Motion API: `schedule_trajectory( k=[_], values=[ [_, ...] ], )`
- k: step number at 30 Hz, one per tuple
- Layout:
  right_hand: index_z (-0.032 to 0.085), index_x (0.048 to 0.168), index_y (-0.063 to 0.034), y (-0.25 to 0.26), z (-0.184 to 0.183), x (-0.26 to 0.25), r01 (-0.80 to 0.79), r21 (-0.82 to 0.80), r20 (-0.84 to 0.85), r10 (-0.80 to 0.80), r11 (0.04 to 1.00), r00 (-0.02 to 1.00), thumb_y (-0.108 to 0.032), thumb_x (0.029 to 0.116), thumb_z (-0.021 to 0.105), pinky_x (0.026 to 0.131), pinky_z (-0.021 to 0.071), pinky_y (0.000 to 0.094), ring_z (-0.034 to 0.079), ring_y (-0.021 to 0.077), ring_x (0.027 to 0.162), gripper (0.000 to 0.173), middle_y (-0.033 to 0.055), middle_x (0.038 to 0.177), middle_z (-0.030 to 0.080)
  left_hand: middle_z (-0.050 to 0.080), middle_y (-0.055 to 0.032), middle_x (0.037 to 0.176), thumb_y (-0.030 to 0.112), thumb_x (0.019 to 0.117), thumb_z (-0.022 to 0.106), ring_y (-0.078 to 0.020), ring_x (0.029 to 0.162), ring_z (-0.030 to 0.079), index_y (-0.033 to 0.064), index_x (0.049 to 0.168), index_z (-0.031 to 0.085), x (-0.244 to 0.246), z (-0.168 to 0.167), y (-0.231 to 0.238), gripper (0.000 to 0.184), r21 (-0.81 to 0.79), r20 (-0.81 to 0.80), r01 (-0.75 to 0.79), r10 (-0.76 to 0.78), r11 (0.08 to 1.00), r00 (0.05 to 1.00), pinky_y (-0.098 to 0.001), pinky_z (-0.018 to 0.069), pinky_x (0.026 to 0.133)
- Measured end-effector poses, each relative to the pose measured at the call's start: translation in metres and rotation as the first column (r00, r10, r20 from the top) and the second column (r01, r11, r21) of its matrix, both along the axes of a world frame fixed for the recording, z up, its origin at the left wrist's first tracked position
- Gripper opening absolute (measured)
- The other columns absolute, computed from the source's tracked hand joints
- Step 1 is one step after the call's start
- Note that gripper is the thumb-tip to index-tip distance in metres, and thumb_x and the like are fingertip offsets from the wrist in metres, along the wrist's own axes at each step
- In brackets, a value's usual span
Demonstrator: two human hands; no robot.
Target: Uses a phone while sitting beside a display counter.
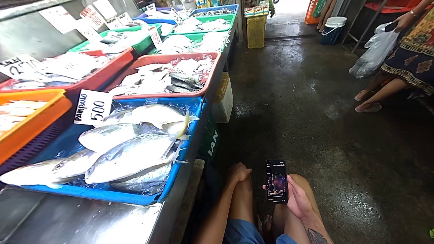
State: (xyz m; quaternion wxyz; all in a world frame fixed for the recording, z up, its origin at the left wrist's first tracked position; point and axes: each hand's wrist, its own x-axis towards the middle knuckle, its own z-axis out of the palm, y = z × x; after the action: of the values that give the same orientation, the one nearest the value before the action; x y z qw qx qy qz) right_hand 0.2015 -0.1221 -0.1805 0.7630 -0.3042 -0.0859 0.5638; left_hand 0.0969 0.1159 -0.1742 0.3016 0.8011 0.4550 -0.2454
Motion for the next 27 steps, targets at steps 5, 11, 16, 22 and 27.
schedule_trajectory(
  k=[5,11,16,22,27],
  values=[
    [0.04,0.147,-0.0048,0.0001,0.0007,-0.0005,0.006,-0.015,-0.011,-0.006,1.0,1.0,-0.043,0.1069,0.039,0.099,0.0561,0.053,0.066,0.0386,0.117,0.055,0.0266,0.131,0.062,0.071,-0.015,0.114,0.056,0.0997,0.049,-0.0333,0.114,0.065,0.0119,0.107,0.075,-0.0001,0.0016,-0.0007,0.052,0.0,-0.005,-0.002,0.002,1.0,1.0,-0.0618,0.0486,0.094],
    [0.041,0.147,-0.0044,0.0,0.0021,-0.0004,-0.006,-0.015,-0.011,0.006,1.0,1.0,-0.042,0.1075,0.037,0.099,0.0563,0.0528,0.066,0.0386,0.117,0.055,0.0266,0.131,0.062,0.072,-0.0148,0.114,0.057,0.1,0.048,-0.0329,0.114,0.065,0.0122,0.107,0.075,0.0003,0.0,0.0002,0.053,0.0,-0.01,0.006,-0.006,1.0,1.0,-0.0618,0.0487,0.094],
    [0.04,0.147,-0.005,0.0004,0.0023,-0.0006,0.001,-0.028,-0.015,-0.002,1.0,1.0,-0.041,0.1076,0.036,0.099,0.0564,0.0529,0.066,0.0384,0.117,0.054,0.026,0.132,0.062,0.072,-0.0151,0.113,0.057,0.0998,0.049,-0.0336,0.114,0.065,0.0119,0.108,0.075,0.0006,0.0006,0.0005,0.053,-0.005,-0.01,0.002,-0.002,1.0,1.0,-0.0618,0.0487,0.094],
    [0.046,0.143,-0.0018,-0.0007,0.0024,-0.0005,-0.019,-0.024,0.008,0.019,1.0,1.0,-0.043,0.1086,0.028,0.099,0.0565,0.0511,0.066,0.037,0.117,0.056,0.0256,0.13,0.063,0.072,-0.0156,0.113,0.057,0.0999,0.049,-0.0335,0.113,0.066,0.0113,0.107,0.075,0.0003,-0.0003,0.0005,0.053,-0.005,-0.009,0.006,-0.006,1.0,1.0,-0.0619,0.0487,0.093],
    [0.046,0.142,-0.0019,-0.0003,0.0035,-0.0013,0.004,-0.05,0.02,-0.003,0.999,1.0,-0.041,0.109,0.026,0.096,0.058,0.0512,0.067,0.0379,0.115,0.055,0.0264,0.129,0.063,0.072,-0.0151,0.112,0.057,0.0996,0.049,-0.0329,0.112,0.066,0.0112,0.107,0.075,-0.0003,-0.001,0.0005,0.053,0.001,-0.003,0.001,-0.001,1.0,1.0,-0.0613,0.049,0.093]
  ],
)
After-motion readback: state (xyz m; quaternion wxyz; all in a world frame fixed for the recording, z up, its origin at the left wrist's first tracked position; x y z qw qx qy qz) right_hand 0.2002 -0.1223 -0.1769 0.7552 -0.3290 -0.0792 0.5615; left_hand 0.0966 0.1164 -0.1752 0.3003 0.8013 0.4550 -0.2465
